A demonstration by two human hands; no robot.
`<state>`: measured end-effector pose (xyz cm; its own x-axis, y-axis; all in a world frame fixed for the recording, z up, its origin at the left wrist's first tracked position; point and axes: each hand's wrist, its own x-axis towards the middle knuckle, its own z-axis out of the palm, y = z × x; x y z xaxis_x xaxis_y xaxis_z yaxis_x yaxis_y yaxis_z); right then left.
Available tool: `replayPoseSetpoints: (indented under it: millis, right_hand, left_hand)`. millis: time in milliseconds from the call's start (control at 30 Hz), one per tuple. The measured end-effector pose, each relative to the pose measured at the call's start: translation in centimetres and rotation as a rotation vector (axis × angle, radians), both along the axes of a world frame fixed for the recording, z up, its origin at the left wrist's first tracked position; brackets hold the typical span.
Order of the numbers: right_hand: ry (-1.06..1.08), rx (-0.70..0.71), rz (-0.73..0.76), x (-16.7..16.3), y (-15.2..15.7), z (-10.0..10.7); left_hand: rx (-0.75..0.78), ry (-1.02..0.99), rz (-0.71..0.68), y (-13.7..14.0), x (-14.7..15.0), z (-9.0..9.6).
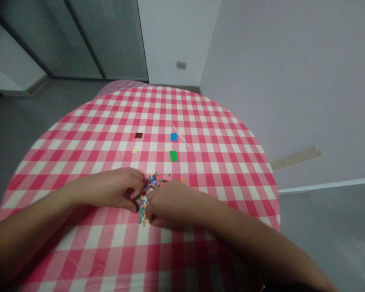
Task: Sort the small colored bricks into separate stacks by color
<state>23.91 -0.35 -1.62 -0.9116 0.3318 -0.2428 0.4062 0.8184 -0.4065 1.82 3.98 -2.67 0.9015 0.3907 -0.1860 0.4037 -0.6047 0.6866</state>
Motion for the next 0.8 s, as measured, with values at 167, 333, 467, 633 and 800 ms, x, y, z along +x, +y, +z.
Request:
replayPoseSetpoints:
  millis: [167,333,467,633,800]
  right_hand:
    - [-0.015,0.007,0.008,-0.4,-0.3,0.2]
    - [0.237,-0.062,-0.139,0.3,0.3,-0.3]
    - [0.559,0.08,-0.327,1.6,1.9,-1.4]
    - [0.789,0.322,-0.466,2.2,3.4,-2.6]
    - [0.755,0.393,-0.52,1.9,3.6,-3.3]
  left_hand:
    - [-0.016,-0.016,0.005,0.0,-0.1,-0.1]
    - [-0.091,-0.111,0.023,0.2,-0.2,0.0]
    - [-0.11,-0.256,0.303,0.3,0.3,-0.2]
    - [-0.107,-0.44,0.666,0.2,1.3,-1.2]
    - [-0.134,-0.542,0.728,0.2,1.9,-1.6]
